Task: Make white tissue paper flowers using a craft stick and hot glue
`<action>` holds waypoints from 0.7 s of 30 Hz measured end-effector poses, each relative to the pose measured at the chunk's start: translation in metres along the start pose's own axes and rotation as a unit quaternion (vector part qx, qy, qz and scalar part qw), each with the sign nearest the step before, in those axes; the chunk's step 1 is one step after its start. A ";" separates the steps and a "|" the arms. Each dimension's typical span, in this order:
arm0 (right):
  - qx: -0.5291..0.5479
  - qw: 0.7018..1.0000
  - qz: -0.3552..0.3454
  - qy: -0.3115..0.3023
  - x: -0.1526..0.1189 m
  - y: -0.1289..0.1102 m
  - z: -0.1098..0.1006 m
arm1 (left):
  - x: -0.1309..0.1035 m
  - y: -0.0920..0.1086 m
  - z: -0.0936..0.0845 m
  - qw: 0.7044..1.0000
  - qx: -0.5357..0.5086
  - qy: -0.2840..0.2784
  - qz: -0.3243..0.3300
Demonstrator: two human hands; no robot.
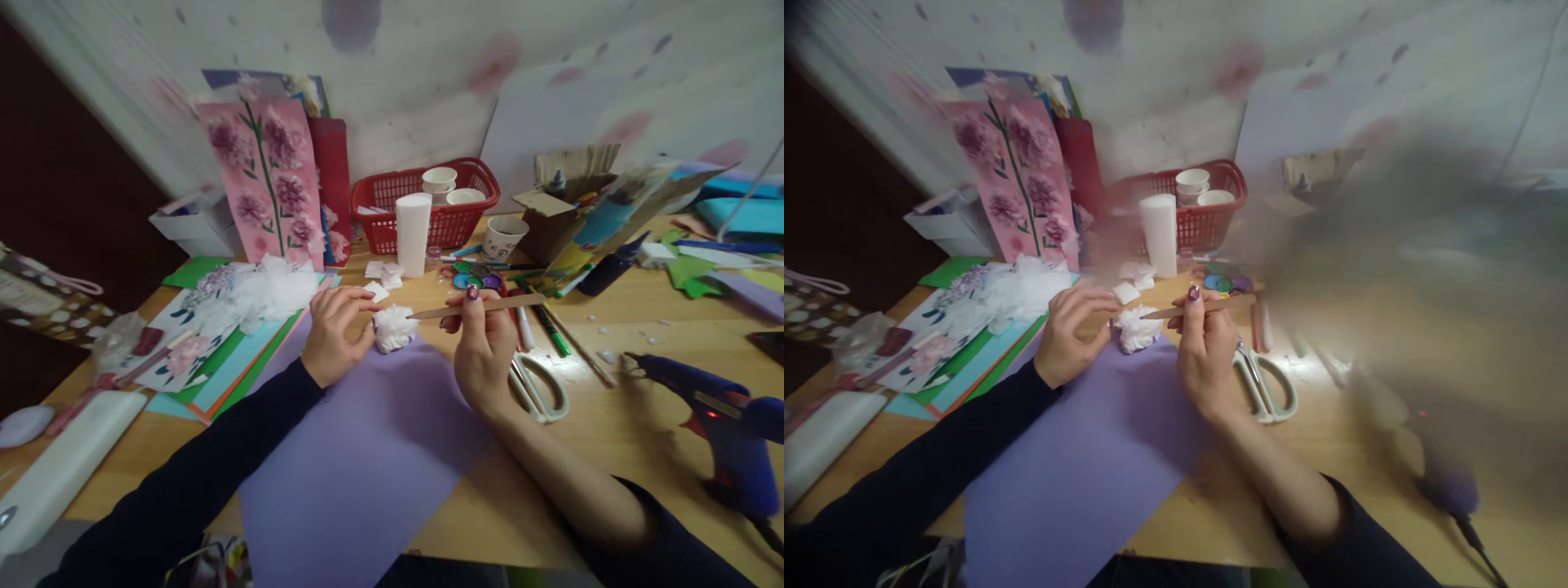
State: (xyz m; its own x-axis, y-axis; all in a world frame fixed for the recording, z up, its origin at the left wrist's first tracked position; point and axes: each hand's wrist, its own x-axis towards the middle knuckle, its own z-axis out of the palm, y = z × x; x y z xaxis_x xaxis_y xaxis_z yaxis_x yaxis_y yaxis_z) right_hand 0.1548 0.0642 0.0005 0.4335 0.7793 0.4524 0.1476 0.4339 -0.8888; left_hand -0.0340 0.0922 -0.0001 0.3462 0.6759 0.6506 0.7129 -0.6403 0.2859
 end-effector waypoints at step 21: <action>0.234 0.921 0.305 0.069 0.020 -0.022 -0.002 | -0.002 -0.130 -0.089 0.941 0.175 0.132 -0.259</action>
State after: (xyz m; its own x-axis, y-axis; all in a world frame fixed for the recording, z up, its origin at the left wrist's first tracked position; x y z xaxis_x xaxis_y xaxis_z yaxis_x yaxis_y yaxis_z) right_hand 0.1621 0.0695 0.0296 0.4218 0.8919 -0.1631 -0.5454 0.1059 -0.8314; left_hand -0.1819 0.1412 0.0244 -0.2329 0.7204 0.6533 0.9178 -0.0593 0.3925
